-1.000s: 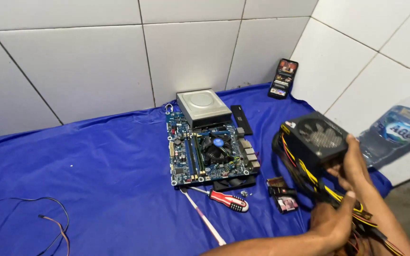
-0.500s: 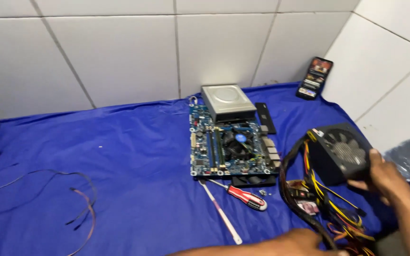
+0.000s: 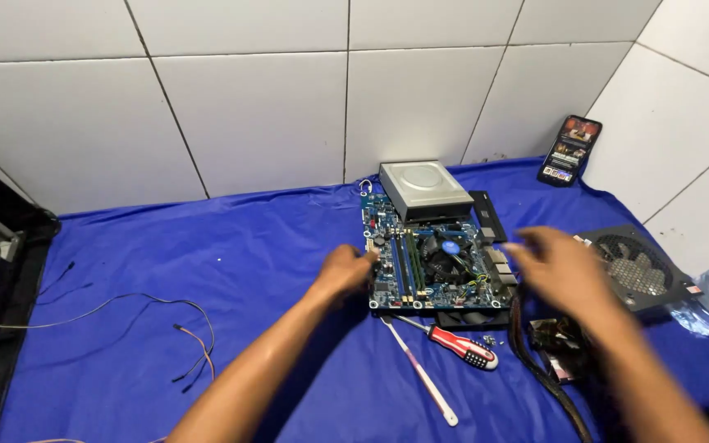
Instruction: Disassembling a desktop computer to remove the motherboard, power supply, and optical drive, then unscrewing the drive casing to clean the internal lens with a brush.
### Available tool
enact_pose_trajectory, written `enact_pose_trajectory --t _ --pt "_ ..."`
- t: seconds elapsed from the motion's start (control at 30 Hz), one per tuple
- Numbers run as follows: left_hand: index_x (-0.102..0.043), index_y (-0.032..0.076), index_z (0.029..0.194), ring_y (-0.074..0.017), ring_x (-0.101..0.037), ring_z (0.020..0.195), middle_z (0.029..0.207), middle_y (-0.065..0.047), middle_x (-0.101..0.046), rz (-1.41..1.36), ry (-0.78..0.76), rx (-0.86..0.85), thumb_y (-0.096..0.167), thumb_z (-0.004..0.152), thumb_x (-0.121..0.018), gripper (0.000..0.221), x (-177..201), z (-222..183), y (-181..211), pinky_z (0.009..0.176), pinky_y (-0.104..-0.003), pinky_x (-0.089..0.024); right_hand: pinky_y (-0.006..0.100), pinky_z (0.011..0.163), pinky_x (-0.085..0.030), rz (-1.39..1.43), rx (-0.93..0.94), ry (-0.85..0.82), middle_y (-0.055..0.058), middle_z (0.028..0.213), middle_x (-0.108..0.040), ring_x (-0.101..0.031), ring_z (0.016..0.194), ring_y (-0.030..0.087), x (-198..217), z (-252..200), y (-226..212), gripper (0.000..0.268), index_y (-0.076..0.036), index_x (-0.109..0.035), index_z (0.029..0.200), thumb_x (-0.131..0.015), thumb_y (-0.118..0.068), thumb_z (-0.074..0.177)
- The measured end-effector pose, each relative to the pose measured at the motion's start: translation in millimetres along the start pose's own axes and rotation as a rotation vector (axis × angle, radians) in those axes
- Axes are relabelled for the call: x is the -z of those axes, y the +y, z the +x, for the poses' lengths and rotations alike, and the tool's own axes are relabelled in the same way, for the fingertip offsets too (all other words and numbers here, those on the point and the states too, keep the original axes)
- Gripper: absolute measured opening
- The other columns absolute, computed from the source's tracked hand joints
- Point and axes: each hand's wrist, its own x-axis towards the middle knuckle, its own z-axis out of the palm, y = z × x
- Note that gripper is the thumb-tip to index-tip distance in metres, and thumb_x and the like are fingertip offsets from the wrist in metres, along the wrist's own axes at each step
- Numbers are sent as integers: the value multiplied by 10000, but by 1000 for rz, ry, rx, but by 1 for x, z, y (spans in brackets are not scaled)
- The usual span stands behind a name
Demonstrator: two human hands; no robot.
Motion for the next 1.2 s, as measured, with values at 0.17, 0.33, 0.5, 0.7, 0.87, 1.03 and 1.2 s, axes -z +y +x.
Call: enact_pose_trajectory --t 0.17,0.33,0.5,0.7,0.87,1.03,1.2 --pt "-776 49 1097 -339 -740 1026 962 -166 -768 -245 10 -52 547 898 -646 552 -28 47 -38 844 -439 -592 591 1058 -467 -102 -38 -75 288 1246 -713 -616 1275 468 -79 58 18 672 -67 -671 1372 -469 -588 998" --pt "-759 101 1141 -349 -687 1173 1086 -146 -761 -244 83 -35 485 912 -649 461 -31 46 -34 910 -449 -578 563 1061 -477 -146 -160 -173 290 1253 -730 -610 1306 446 -88 87 41 739 -99 -720 1340 -416 -670 982" --pt "-765 14 1014 -405 -674 1173 1061 -216 -758 -305 117 -95 463 879 -629 488 4 -23 9 944 -481 -541 506 1089 -501 -221 -61 -234 189 1241 -782 -647 1278 411 -28 73 12 455 -159 -805 1240 -548 -415 965" --pt "-771 8 1108 -410 -632 1243 1171 -217 -738 -266 64 -90 447 872 -584 532 -4 23 -27 1006 -506 -508 491 1091 -512 -215 -76 -366 191 1211 -790 -651 1275 396 -2 41 -33 413 -144 -846 1143 -607 -381 904" --pt "-759 50 1095 -402 -633 1246 1137 -205 -747 -224 63 -66 458 878 -568 501 -8 -8 -29 996 -473 -524 463 772 -631 31 -203 -462 294 893 -795 -789 894 420 -11 48 -33 297 37 -851 958 -671 -177 857" --pt "-764 52 1082 -421 -631 1235 1126 -221 -741 -144 58 -94 444 879 -594 473 -4 -9 -33 1002 -491 -521 537 977 -564 -325 -84 -274 223 1116 -807 -706 1174 414 -63 151 13 493 -79 -842 1102 -598 -448 883" --pt "-767 103 1083 -438 -694 1111 1018 -209 -769 131 229 -288 473 942 -604 429 20 5 -72 917 -550 -548 507 1014 -517 15 -167 -157 186 962 -823 -723 1128 367 -101 202 -5 811 -26 -813 1105 -529 -754 886"
